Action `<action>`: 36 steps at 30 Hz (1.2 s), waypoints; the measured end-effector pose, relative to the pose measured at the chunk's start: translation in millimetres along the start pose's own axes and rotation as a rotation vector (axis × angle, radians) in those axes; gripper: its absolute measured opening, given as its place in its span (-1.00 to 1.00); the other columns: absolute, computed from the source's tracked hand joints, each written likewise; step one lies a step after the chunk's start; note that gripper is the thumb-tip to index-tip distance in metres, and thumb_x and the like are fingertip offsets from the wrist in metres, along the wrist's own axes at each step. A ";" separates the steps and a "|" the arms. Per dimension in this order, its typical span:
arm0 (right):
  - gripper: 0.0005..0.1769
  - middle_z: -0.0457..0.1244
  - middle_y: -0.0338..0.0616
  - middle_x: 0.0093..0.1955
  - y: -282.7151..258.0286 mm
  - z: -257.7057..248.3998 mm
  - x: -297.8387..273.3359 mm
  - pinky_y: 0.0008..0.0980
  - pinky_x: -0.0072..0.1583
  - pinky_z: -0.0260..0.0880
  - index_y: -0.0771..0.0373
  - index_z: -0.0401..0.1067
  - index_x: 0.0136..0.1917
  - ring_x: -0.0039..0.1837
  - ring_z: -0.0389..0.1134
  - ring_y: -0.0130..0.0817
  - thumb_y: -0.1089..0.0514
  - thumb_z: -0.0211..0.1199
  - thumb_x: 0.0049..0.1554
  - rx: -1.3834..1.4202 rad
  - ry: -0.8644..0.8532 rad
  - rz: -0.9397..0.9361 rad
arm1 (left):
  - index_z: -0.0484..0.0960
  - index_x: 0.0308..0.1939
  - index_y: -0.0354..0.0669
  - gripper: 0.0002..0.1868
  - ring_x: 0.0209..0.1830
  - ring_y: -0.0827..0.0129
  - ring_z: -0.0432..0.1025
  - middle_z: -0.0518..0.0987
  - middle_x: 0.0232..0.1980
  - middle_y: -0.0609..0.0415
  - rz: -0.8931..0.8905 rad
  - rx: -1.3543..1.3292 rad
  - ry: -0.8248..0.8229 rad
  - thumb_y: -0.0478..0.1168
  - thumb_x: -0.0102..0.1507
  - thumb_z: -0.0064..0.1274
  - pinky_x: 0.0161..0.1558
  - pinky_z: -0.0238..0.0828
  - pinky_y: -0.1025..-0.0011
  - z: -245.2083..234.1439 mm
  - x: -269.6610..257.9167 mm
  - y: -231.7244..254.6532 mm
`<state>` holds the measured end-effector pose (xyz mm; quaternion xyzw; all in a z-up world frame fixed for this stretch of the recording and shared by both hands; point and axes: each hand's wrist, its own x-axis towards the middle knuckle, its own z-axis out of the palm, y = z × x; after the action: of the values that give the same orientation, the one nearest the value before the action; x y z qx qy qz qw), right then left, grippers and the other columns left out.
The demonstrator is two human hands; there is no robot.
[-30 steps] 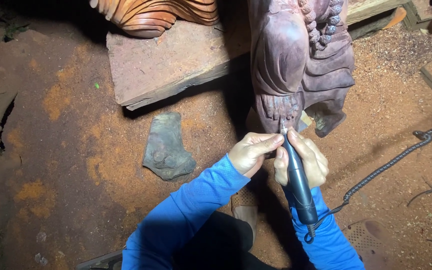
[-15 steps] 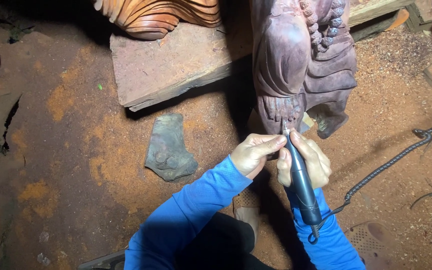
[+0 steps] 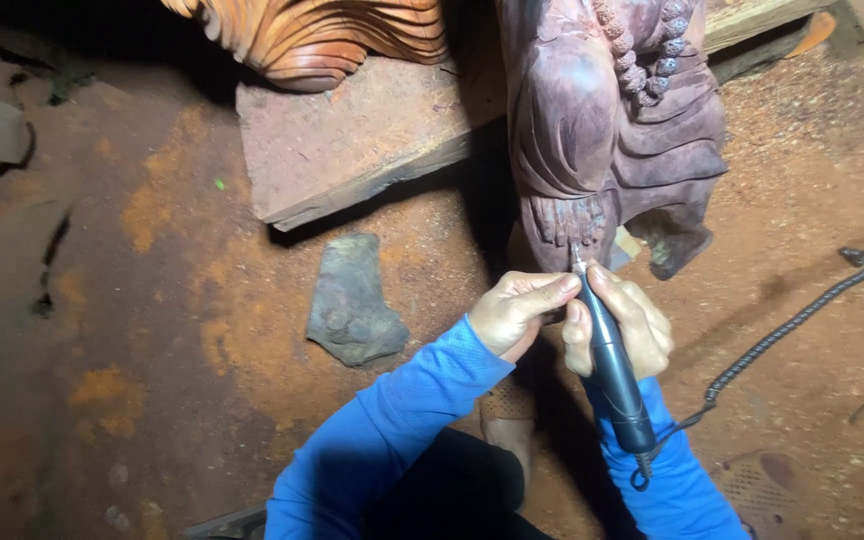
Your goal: Using a rotary carving tool to add fine details and textures to a wooden statue
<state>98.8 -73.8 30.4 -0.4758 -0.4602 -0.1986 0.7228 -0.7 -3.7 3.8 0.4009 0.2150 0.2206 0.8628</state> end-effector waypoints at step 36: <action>-0.78 0.41 0.09 -0.31 4.3 -6.4 22.5 -0.02 -0.17 0.57 0.55 0.57 -0.16 -0.29 0.48 0.09 0.26 0.34 0.03 0.007 0.071 -0.078 | 0.70 -0.06 -0.53 -0.74 -0.05 0.31 0.54 0.68 -0.13 -0.29 -0.062 0.016 0.084 -0.31 0.38 0.01 0.11 0.46 0.51 5.4 -6.7 15.6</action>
<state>116.2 -73.9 46.7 -0.4478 -0.4531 -0.2417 0.7320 -6.4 -1.5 20.6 0.3910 0.2652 0.2088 0.8562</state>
